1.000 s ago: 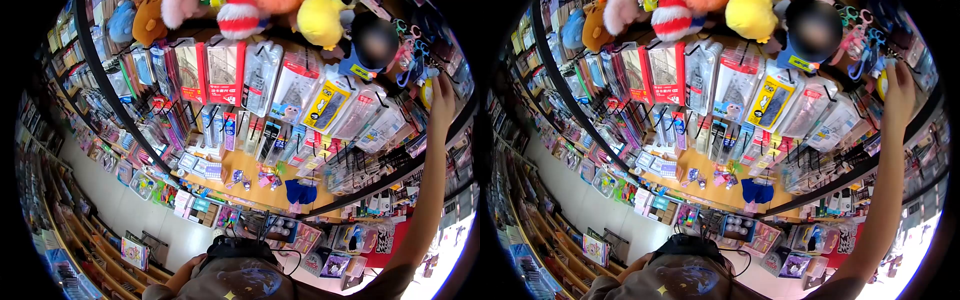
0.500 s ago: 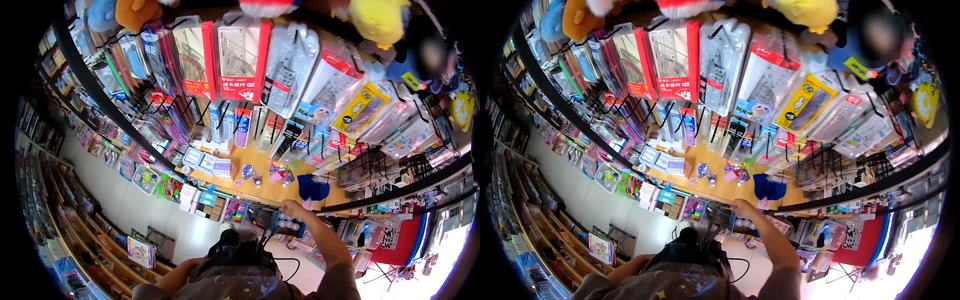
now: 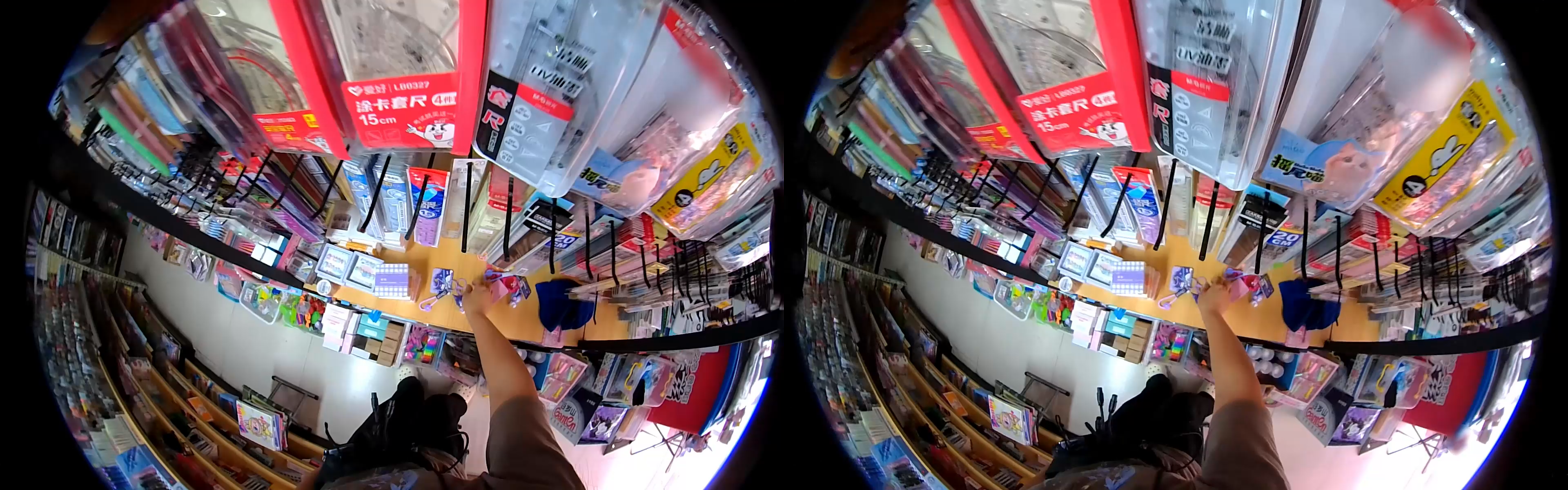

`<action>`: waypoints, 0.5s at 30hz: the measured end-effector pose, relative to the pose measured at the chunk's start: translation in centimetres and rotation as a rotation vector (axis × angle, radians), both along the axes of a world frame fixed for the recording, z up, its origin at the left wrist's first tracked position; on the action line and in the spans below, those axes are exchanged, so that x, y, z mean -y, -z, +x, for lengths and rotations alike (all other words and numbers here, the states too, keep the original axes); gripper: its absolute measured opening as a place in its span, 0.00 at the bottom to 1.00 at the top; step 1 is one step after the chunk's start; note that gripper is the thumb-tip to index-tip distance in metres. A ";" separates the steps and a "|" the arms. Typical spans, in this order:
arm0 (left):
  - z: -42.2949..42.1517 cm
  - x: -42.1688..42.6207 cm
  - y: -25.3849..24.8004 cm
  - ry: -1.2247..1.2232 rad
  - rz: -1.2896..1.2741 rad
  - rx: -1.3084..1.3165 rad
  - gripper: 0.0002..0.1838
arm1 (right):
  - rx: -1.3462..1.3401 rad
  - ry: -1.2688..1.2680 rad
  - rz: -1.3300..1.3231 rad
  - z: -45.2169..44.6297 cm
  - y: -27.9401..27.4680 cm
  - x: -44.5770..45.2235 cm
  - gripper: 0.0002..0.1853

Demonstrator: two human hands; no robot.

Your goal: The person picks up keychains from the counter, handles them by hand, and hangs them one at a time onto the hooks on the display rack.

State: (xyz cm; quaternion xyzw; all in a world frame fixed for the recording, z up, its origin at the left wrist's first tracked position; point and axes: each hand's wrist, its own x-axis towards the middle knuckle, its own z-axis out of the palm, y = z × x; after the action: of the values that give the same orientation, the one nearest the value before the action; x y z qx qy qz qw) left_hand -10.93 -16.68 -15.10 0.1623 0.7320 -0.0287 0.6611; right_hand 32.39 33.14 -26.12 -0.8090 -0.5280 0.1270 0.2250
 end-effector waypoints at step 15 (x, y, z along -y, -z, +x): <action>1.1 0.2 1.1 -0.047 -0.065 -0.002 0.19 | 0.022 0.249 -0.073 13.9 2.2 2.9 0.36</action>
State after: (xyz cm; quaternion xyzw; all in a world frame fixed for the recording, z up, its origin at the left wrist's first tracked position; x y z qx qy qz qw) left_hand -9.87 -16.86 -16.19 0.1235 0.7348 -0.0372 0.6659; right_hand 46.26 30.25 -28.32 -0.8773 -0.4209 0.1084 0.2036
